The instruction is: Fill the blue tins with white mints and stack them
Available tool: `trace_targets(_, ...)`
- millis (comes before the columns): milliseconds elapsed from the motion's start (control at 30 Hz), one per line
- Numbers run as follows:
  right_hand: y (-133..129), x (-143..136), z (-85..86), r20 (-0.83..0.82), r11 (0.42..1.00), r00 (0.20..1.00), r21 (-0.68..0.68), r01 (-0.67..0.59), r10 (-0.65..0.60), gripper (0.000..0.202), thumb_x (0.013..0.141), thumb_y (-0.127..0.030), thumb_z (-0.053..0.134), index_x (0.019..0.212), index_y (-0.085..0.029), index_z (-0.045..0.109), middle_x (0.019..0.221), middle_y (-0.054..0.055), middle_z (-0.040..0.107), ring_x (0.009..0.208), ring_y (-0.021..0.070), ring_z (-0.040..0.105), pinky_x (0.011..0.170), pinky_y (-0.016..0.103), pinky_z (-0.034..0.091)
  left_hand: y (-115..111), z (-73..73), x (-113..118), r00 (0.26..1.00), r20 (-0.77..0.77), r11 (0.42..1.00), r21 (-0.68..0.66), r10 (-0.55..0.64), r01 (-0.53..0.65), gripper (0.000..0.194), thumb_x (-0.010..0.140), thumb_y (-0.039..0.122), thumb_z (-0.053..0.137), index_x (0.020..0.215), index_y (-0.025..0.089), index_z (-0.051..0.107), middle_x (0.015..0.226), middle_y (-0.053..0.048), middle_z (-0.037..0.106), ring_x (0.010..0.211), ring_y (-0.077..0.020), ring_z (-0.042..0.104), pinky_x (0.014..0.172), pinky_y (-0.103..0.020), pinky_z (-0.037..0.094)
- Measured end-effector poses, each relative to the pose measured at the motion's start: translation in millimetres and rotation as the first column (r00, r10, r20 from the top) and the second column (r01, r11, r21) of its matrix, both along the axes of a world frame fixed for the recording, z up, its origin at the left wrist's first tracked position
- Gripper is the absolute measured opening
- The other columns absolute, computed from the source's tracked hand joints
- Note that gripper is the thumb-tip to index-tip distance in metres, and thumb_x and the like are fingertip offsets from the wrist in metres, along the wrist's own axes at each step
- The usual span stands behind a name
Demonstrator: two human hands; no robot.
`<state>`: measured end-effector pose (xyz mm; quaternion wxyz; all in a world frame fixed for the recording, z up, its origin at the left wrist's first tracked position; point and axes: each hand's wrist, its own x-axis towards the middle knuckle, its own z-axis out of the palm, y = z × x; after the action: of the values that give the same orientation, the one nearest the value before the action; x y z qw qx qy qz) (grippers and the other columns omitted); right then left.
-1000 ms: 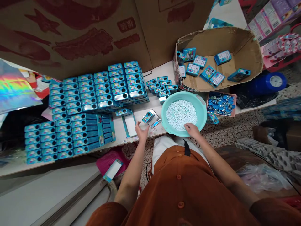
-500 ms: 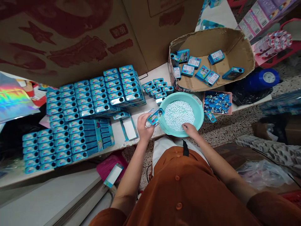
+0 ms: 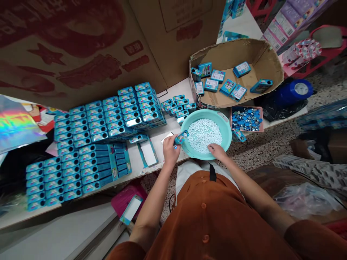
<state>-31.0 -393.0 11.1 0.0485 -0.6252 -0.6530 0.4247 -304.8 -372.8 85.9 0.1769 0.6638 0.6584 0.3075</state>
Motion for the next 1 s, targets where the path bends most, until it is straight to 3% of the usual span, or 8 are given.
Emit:
trace_targets(167,0.4,-0.1,-0.5,0.014,1.000,1.000,-0.007,0.004,-0.004,0.028,0.091,-0.031,0.039,0.088,-0.018,0.063,0.096,0.008,0.066,0.086,0.0194,0.056,0.071,0.026,0.037,-13.0,-7.9,-6.4,0.981,0.182,0.998,-0.002,0.070,-0.070,0.034,0.078,0.026,0.066,0.111,0.021,0.060,0.109,-0.007,0.064,0.105,-0.0223,0.059,0.094,-0.036,0.046)
trace_targets(267,-0.2,0.4,1.3,0.008,1.000,1.000,-0.009,0.001,-0.001,0.029,0.091,-0.031,0.038,0.087,-0.018,0.063,0.094,0.007,0.066,0.085,0.0188,0.056,0.070,0.026,0.036,-29.7,-18.8,-17.1,0.936,0.255,0.970,-0.049,0.244,-0.239,0.039,0.074,0.035,0.071,0.108,0.020,0.061,0.109,-0.007,0.064,0.106,-0.0228,0.059,0.096,-0.037,0.046)
trace_targets(400,-2.7,2.7,3.1,0.009,1.000,1.000,0.002,0.020,-0.020,0.030,0.090,-0.032,0.037,0.087,-0.019,0.064,0.093,0.007,0.066,0.085,0.0188,0.056,0.070,0.026,0.037,-57.9,-39.1,-42.9,0.709,0.426,0.827,-0.264,0.562,-0.497,0.048,0.068,0.041,0.075,0.107,0.017,0.059,0.099,-0.007,0.066,0.093,-0.0204,0.063,0.088,-0.036,0.051)
trace_targets(467,-4.5,3.3,3.1,0.010,0.999,0.999,0.015,0.036,-0.036,0.030,0.090,-0.033,0.038,0.088,-0.018,0.064,0.094,0.007,0.066,0.087,0.0193,0.057,0.072,0.026,0.037,-70.8,-48.0,-59.4,0.595,0.482,0.764,-0.346,0.642,-0.544,0.052,0.067,0.042,0.075,0.108,0.016,0.057,0.096,-0.006,0.067,0.086,-0.0188,0.065,0.085,-0.036,0.052)
trace_targets(500,-5.4,3.1,3.2,0.013,0.999,0.999,0.017,0.040,-0.040,0.030,0.090,-0.033,0.038,0.088,-0.018,0.064,0.095,0.007,0.066,0.087,0.0195,0.057,0.073,0.026,0.038,-75.7,-51.9,-67.4,0.574,0.482,0.747,-0.356,0.662,-0.561,0.053,0.065,0.042,0.076,0.107,0.016,0.057,0.095,-0.006,0.067,0.085,-0.0186,0.065,0.085,-0.037,0.053)
trace_targets(667,-10.0,-7.0,8.9,0.043,0.999,0.998,0.001,0.044,-0.044,0.030,0.089,-0.032,0.038,0.088,-0.019,0.065,0.096,0.008,0.066,0.088,0.0198,0.057,0.073,0.026,0.039,-75.5,-71.9,-89.4,0.702,0.356,0.786,-0.308,0.617,-0.535,0.051,0.060,0.040,0.079,0.102,0.017,0.061,0.092,-0.006,0.066,0.084,-0.0228,0.063,0.084,-0.044,0.052)
trace_targets(833,-19.9,-23.4,19.8,0.079,0.998,0.995,0.019,0.055,-0.056,0.034,0.091,-0.036,0.036,0.091,-0.019,0.065,0.097,0.008,0.067,0.085,0.0200,0.058,0.070,0.027,0.039,-42.7,-96.6,-77.9,0.768,0.383,0.856,-0.292,0.514,-0.427,0.043,0.066,0.039,0.076,0.102,0.020,0.062,0.095,-0.005,0.066,0.089,-0.0235,0.063,0.083,-0.039,0.052)
trace_targets(1000,-40.4,-35.5,19.4,0.138,0.991,0.985,0.103,0.088,-0.102,0.036,0.091,-0.035,0.035,0.093,-0.017,0.067,0.096,0.010,0.067,0.091,0.0214,0.059,0.079,0.028,0.040,-16.9,-116.7,-73.9,0.844,0.313,0.885,-0.323,0.435,-0.336,0.038,0.070,0.030,0.072,0.105,0.021,0.060,0.103,-0.007,0.066,0.097,-0.0245,0.061,0.089,-0.040,0.048)
